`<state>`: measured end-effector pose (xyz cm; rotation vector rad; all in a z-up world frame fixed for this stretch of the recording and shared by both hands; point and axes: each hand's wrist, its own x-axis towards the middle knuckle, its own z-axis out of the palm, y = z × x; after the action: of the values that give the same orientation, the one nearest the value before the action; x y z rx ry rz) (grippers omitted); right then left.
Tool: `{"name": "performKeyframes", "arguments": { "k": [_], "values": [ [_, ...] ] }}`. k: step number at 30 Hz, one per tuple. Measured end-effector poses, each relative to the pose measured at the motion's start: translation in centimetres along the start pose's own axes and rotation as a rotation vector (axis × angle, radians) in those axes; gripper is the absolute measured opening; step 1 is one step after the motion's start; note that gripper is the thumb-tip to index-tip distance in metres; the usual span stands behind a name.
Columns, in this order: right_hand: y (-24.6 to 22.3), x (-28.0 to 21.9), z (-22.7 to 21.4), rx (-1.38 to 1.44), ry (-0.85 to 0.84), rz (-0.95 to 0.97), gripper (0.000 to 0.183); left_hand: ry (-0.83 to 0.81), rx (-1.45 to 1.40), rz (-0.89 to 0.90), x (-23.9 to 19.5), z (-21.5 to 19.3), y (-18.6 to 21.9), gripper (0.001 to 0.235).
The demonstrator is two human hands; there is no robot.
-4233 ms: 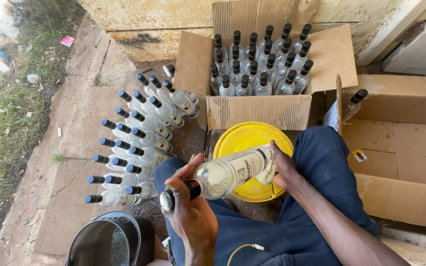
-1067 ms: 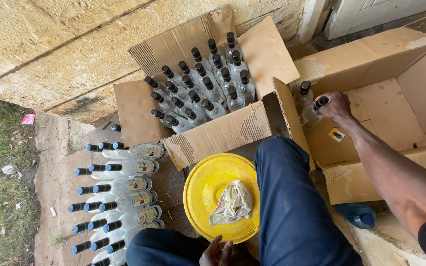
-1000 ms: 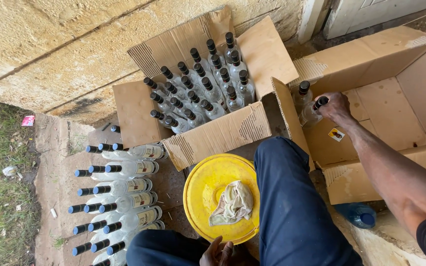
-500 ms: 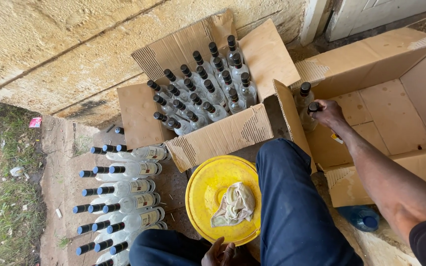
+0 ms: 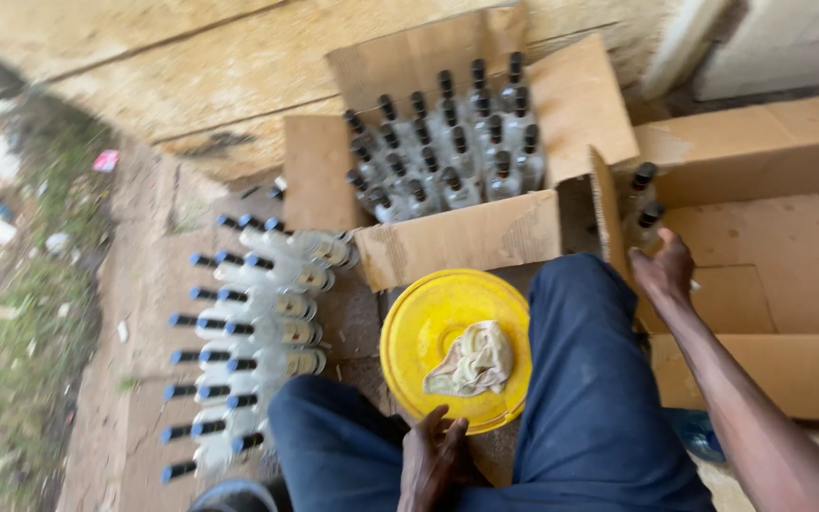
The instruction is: The person is cleaning glass bottles by wiping them with a cloth and organizing them into boxes.
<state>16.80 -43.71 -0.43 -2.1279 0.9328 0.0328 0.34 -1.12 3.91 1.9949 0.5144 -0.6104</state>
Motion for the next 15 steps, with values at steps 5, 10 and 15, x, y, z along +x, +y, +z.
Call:
{"name": "performKeyframes", "arguments": {
  "k": [5, 10, 15],
  "values": [
    [-4.2, -7.7, 0.4, 0.151, 0.239, -0.682, 0.042, -0.024, -0.202, 0.089, -0.2, 0.4, -0.4, 0.056],
    [-11.8, -16.8, 4.5, 0.087, -0.279, -0.651, 0.038, 0.146, -0.279, 0.237, -3.2, -2.0, 3.7, 0.039],
    [-5.3, -17.5, 16.1, -0.421, -0.474, -0.822, 0.072, 0.539, -0.315, 0.527, -4.5, -6.7, 4.2, 0.023]
  ]
}}
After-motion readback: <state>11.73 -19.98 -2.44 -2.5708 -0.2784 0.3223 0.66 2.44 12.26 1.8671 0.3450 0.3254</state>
